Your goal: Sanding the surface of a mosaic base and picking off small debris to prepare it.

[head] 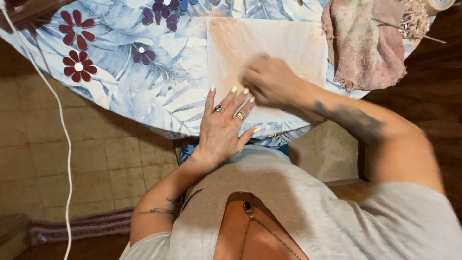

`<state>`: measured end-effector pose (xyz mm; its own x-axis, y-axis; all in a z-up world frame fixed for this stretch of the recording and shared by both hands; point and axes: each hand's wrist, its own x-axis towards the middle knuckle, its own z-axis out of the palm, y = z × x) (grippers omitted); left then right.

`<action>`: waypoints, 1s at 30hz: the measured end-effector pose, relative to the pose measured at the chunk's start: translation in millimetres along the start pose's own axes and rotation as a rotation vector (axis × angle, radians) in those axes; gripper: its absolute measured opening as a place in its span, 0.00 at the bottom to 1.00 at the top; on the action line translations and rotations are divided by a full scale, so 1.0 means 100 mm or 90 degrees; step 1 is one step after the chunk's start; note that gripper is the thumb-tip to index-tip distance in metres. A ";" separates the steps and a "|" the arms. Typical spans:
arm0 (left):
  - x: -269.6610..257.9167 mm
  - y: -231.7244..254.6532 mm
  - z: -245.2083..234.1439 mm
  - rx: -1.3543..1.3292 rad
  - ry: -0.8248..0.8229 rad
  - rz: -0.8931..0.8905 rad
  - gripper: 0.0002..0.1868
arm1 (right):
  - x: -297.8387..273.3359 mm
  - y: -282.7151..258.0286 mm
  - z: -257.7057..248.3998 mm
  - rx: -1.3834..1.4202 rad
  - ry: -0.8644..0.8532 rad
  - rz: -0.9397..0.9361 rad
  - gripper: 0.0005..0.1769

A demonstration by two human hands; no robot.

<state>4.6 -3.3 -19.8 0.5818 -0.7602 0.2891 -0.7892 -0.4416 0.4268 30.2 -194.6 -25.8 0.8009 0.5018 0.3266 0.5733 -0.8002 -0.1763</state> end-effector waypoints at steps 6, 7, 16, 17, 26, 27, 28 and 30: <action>0.03 0.05 -0.06 -0.005 0.008 -0.017 0.26 | 0.90 0.49 0.38 -0.132 0.092 -0.032 0.05; 0.02 0.05 -0.05 -0.007 0.009 -0.017 0.26 | 0.76 0.38 0.28 -0.132 0.091 -0.031 0.05; 0.01 0.02 -0.08 -0.006 0.022 0.001 0.26 | -0.95 0.08 -0.56 -0.109 -0.119 -0.035 0.03; 0.01 0.01 -0.08 -0.007 0.018 0.003 0.26 | -0.96 0.05 -0.64 -0.155 -0.148 -0.003 0.04; 0.02 0.01 -0.13 0.128 -0.042 0.019 0.30 | 0.67 0.13 -0.18 -0.072 -0.225 0.088 0.10; 0.01 0.02 -0.12 0.130 -0.052 0.018 0.31 | 0.87 0.19 -0.09 -0.084 -0.217 0.111 0.13; 0.01 0.02 -0.12 0.129 -0.055 0.016 0.31 | 0.93 0.28 -0.01 -0.080 -0.218 0.111 0.13; 0.02 0.03 -0.12 0.138 -0.038 0.020 0.32 | 1.05 0.46 0.15 -0.183 -0.156 -0.024 0.11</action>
<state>5.5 -0.1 -7.5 0.5490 -0.7991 0.2451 -0.8341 -0.5050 0.2221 143.4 -174.1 -13.5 0.8178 0.5684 0.0901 0.5591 -0.8218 0.1102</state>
